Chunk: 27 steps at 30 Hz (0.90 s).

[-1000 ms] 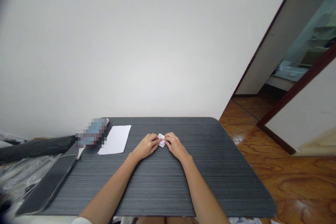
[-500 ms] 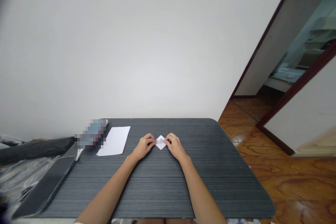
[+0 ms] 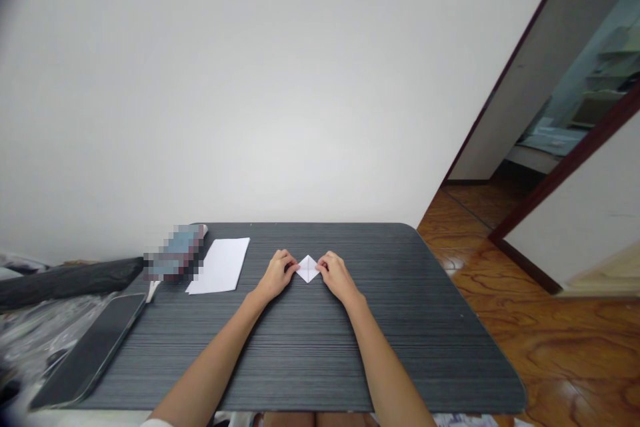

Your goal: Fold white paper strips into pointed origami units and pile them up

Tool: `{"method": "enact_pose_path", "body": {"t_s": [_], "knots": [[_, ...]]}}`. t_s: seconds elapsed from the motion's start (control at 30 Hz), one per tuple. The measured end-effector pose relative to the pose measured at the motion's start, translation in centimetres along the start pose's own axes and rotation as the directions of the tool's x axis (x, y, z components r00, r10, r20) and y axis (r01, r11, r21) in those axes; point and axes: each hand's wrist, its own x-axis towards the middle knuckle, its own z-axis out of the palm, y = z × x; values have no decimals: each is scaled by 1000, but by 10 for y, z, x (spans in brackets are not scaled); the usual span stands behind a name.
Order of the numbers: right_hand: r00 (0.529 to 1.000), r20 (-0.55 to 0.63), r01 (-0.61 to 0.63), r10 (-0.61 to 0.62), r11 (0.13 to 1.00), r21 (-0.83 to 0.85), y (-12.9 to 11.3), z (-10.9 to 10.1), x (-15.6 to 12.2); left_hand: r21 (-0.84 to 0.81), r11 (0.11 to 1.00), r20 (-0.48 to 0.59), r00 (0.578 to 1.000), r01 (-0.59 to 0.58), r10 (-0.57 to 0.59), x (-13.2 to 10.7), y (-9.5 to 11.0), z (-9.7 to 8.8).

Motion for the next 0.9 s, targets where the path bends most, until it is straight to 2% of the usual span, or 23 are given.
{"method": "enact_pose_path", "body": {"t_s": [0.2, 0.33, 0.47, 0.7, 0.83, 0.9], "knots": [[997, 45, -52, 60, 985, -166, -4, 5, 6, 232, 966, 33, 992, 115, -126, -2, 9, -2], [986, 111, -89, 124, 956, -279, -7, 5, 11, 323, 932, 71, 978, 164, -197, -1, 13, -1], [975, 157, -95, 160, 929, -358, -12, 3, 15, 375, 903, 56, 968, 208, -246, 0, 16, 0], [974, 161, -86, 157, 922, -377, -15, 2, 18, 337, 889, 21, 942, 309, -335, -1, 17, -1], [979, 144, -87, 143, 937, -337, -11, 6, 17, 235, 927, 16, 952, 293, -306, -2, 17, -3], [987, 97, -92, 125, 953, -289, -8, 9, 15, 192, 943, 15, 960, 271, -279, -3, 17, -4]]}}
